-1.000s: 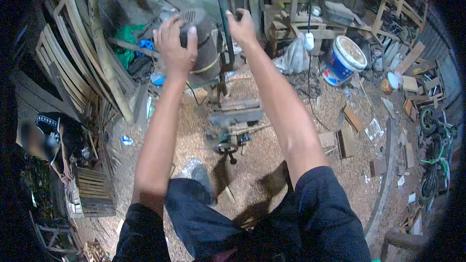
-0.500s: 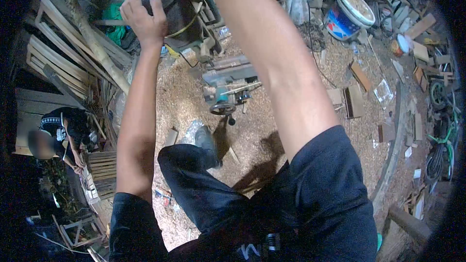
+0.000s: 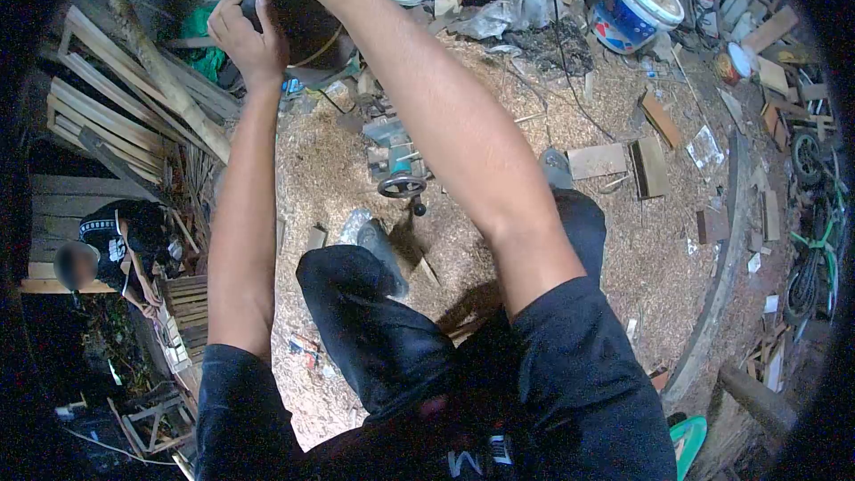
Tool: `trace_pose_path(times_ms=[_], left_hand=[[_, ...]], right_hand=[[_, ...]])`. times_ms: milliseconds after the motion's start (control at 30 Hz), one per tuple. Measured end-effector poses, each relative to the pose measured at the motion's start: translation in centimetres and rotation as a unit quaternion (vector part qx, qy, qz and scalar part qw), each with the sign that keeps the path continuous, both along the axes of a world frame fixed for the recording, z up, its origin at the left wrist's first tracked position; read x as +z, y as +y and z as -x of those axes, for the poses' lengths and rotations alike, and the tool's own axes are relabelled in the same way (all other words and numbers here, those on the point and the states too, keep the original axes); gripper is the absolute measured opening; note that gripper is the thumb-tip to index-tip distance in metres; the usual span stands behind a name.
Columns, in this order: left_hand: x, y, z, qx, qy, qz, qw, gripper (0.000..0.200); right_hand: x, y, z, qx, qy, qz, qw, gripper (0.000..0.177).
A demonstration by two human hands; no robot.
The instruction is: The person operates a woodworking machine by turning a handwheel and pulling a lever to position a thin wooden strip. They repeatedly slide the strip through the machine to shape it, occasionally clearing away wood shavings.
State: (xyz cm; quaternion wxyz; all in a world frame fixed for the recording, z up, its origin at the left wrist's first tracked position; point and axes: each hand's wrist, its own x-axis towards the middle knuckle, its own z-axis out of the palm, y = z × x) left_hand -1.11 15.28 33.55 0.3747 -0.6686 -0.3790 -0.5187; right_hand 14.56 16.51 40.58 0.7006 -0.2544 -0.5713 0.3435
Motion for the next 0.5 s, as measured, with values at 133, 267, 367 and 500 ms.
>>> trace_pose_path(times_ms=[133, 267, 367, 500], left_hand=[[-0.1, 0.3, 0.0, -0.002, -0.008, -0.004, 1.000, 0.029], [-0.4, 0.5, 0.3, -0.013, -0.025, 0.000, 1.000, 0.029], [-0.2, 0.5, -0.1, -0.001, -0.033, -0.003, 0.999, 0.029], [0.3, 0.1, -0.5, 0.010, 0.000, -0.022, 1.000, 0.025]], right_hand=[[-0.3, -0.3, 0.3, -0.012, 0.033, -0.010, 0.999, 0.053], [-0.9, 1.2, 0.7, -0.011, 0.018, -0.017, 1.000, 0.050], [-1.1, 1.9, 0.9, -0.009, 0.033, -0.061, 0.998, 0.050], [-0.8, 1.6, 1.2, -0.133, -0.021, -0.100, 0.986, 0.052]])
